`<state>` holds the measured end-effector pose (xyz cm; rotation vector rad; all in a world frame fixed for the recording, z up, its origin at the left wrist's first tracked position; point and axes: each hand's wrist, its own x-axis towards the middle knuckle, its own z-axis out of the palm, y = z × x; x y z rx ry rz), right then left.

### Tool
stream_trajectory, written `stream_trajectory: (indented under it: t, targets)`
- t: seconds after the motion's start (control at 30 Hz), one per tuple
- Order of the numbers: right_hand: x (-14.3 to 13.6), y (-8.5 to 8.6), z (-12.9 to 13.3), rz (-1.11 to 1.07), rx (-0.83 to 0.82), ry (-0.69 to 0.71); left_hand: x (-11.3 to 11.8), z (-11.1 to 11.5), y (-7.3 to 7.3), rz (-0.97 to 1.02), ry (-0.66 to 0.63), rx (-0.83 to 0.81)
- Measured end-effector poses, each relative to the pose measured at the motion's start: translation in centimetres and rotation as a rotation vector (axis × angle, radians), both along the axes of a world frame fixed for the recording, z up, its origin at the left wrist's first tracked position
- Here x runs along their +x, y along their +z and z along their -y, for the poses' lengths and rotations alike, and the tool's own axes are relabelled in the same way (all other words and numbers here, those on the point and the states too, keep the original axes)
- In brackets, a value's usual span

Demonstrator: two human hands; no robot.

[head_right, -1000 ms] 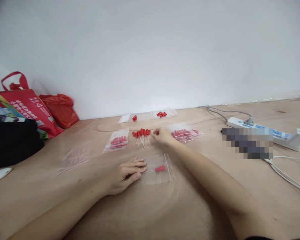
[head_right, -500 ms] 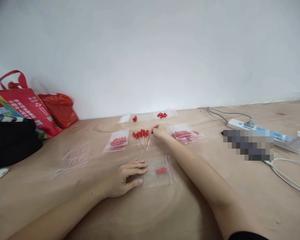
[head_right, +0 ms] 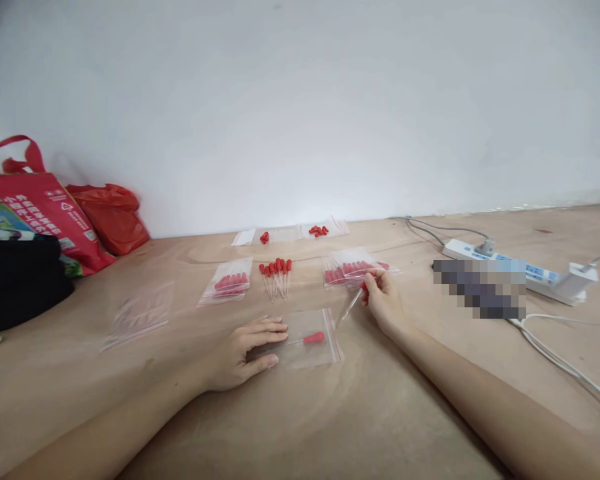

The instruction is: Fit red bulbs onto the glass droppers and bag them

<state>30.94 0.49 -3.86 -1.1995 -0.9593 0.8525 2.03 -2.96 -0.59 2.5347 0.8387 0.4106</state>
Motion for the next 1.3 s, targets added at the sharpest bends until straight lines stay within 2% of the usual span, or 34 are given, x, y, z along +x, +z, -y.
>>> stream_trajectory:
  t: [0.17,0.37,0.5,0.63,0.77,0.9,1.1,1.17,1.2,1.3]
  targets:
    - [-1.2,-0.3,-0.3,0.012,-0.017,0.044,0.1,0.0,0.1,0.008,0.003,-0.002]
    - [-2.3,0.1,0.8,-0.210,-0.096,0.075,0.1,0.3,0.4,-0.025,0.025,-0.006]
    - [-3.5,1.3,2.7,-0.300,-0.196,0.252,0.0,0.6,0.4,-0.025,0.130,-0.044]
    - [-3.9,1.9,3.8,-0.086,-0.248,0.453,0.0,0.7,0.3,-0.009,0.116,-0.051]
    - [-3.8,1.6,3.7,0.144,-0.251,0.519,0.1,0.7,0.4,-0.013,0.108,-0.035]
    - [-3.8,1.0,3.4,0.307,-0.109,0.565,0.1,0.7,0.6,-0.021,0.092,-0.034]
    - [-3.5,1.2,3.5,0.464,-0.001,0.781,0.1,0.7,0.5,-0.033,0.092,-0.035]
    - [-3.2,1.6,3.1,0.505,0.020,0.755,0.1,0.7,0.5,-0.035,0.100,-0.034]
    - [-3.1,1.9,2.7,0.546,0.022,0.678,0.1,0.7,0.6,-0.033,0.099,-0.030]
    - [-3.7,2.9,0.5,0.710,0.024,0.331,0.2,0.7,0.6,-0.031,0.080,-0.012]
